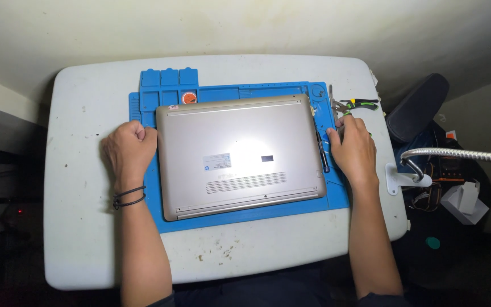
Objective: The person is using a screwdriver to remove the screws from the bottom panel of a laptop on a repair mat.
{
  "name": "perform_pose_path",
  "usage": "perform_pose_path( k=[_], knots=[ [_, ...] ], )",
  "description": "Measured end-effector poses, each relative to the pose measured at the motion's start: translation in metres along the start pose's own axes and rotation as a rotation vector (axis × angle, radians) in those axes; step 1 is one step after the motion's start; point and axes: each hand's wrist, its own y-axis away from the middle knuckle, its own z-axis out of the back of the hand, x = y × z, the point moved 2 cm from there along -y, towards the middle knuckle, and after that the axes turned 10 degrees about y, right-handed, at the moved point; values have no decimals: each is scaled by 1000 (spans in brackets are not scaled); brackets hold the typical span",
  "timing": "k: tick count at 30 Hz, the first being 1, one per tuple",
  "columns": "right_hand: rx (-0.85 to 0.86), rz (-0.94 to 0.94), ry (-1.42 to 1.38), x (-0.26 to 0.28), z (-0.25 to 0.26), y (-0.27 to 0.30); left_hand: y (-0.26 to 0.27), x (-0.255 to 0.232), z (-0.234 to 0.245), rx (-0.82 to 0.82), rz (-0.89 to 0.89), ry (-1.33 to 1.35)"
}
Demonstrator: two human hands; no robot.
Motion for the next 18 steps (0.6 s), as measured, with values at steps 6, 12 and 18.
perform_pose_path(
  k=[6, 12, 18],
  knots=[
    [0, -4, 7, -2, -1, 5, 3, -5, 1, 19, -6, -11],
    [-17, 42, 32, -2, -3, 9, 1, -3, 0, 6, 16, -6],
    [-14, 33, 35, -6, -8, 7, 0, -4, 2, 15, -3, 28]
  ],
)
